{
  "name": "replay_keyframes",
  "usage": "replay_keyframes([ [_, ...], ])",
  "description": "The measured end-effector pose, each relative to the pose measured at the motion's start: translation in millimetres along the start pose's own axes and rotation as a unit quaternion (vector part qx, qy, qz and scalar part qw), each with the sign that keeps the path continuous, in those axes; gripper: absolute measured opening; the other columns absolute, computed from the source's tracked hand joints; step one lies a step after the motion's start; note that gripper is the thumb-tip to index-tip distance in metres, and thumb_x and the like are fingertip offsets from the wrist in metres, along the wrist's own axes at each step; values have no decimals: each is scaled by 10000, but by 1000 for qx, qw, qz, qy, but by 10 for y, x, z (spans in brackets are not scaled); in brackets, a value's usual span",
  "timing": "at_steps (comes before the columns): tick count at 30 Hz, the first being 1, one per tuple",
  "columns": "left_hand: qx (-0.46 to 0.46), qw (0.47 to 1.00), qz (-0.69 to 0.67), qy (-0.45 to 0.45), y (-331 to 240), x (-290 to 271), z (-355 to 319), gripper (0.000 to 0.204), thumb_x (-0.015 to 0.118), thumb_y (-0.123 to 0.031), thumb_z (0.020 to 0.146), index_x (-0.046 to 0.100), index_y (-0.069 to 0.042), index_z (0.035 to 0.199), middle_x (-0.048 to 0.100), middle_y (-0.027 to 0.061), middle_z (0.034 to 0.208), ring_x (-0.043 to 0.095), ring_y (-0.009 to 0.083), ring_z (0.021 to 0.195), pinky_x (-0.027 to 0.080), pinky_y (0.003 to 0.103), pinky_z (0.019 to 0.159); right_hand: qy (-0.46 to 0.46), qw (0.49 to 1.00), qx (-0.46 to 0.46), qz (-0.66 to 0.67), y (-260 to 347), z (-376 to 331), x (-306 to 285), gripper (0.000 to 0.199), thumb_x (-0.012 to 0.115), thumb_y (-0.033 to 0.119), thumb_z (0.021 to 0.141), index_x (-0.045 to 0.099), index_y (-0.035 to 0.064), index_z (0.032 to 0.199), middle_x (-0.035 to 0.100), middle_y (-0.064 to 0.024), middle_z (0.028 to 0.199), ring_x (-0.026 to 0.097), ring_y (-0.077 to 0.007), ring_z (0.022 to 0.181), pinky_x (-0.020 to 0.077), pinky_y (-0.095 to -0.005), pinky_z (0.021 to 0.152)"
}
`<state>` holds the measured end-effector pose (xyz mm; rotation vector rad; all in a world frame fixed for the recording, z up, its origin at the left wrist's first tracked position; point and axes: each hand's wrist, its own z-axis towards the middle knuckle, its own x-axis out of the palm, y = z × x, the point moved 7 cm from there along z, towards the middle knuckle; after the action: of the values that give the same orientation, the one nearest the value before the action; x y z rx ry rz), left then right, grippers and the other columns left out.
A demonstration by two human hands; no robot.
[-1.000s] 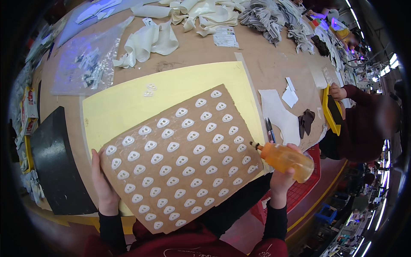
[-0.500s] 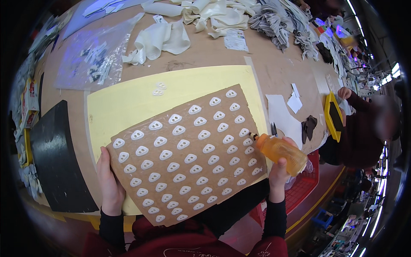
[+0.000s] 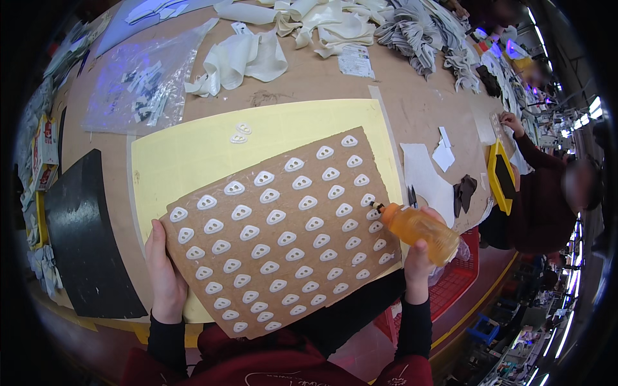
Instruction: The person applies a viscous liquid from a squeeze bottle onto small white fabric pieces arranged on a cardboard sheet. After filling the sheet, the person hands it to a coworker and then handles a patterned fabric piece under a UV lamp, smoothing and inspecting it.
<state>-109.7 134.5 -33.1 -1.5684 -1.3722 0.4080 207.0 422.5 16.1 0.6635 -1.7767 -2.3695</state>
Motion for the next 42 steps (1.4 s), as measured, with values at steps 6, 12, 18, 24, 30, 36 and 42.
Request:
replay_keyframes([
  [6,3,1000,0,-5,5,-16,1,490,384,-430,1033,526,7,1204,601,103,1149,583,157,1049,457,315,916,-16,1000,-2,22,57,7,43,806,787,556,723,534,-28,1217,619,-131,1110,615,-214,1015,501,-322,875],
  [12,4,1000,3,1,-6,2,0,485,384,-424,1034,532,9,1197,601,104,1146,582,158,1050,455,314,921,17,1000,-12,-16,132,22,88,795,780,583,712,565,-28,1172,635,-133,1076,630,-218,981,508,-324,850],
  [18,-1,1000,2,7,2,-12,0,484,383,-423,1035,529,6,1206,600,105,1157,578,160,1061,449,320,931,55,995,-47,-68,201,47,156,734,781,568,712,606,-23,1111,661,-137,1014,648,-243,923,513,-330,816],
  [24,-2,1000,-1,8,6,-24,3,484,382,-423,1035,526,4,1212,599,107,1167,578,162,1067,447,321,939,120,976,-105,-146,475,131,310,627,852,413,687,636,-20,1085,682,-132,975,659,-255,892,521,-336,796],
  [30,-6,1000,-6,14,6,-19,-3,482,378,-419,1037,519,5,1219,598,106,1173,580,164,1070,450,325,939,140,972,-121,-142,637,297,437,522,866,261,704,636,-25,1076,681,-121,968,654,-235,885,521,-316,787],
  [36,-5,1000,-11,11,-12,2,3,469,373,-410,1039,519,2,1210,599,107,1167,585,158,1062,458,321,931,29,998,39,29,521,582,298,355,780,174,801,614,-10,1056,674,-87,978,635,-145,862,510,-282,763],
  [42,-5,1000,-7,20,6,19,18,458,368,-404,1042,522,-3,1201,603,101,1151,587,154,1055,462,320,925,29,997,64,22,455,782,277,280,756,158,821,623,-6,1004,661,-43,885,607,-87,744,466,-211,624],
])
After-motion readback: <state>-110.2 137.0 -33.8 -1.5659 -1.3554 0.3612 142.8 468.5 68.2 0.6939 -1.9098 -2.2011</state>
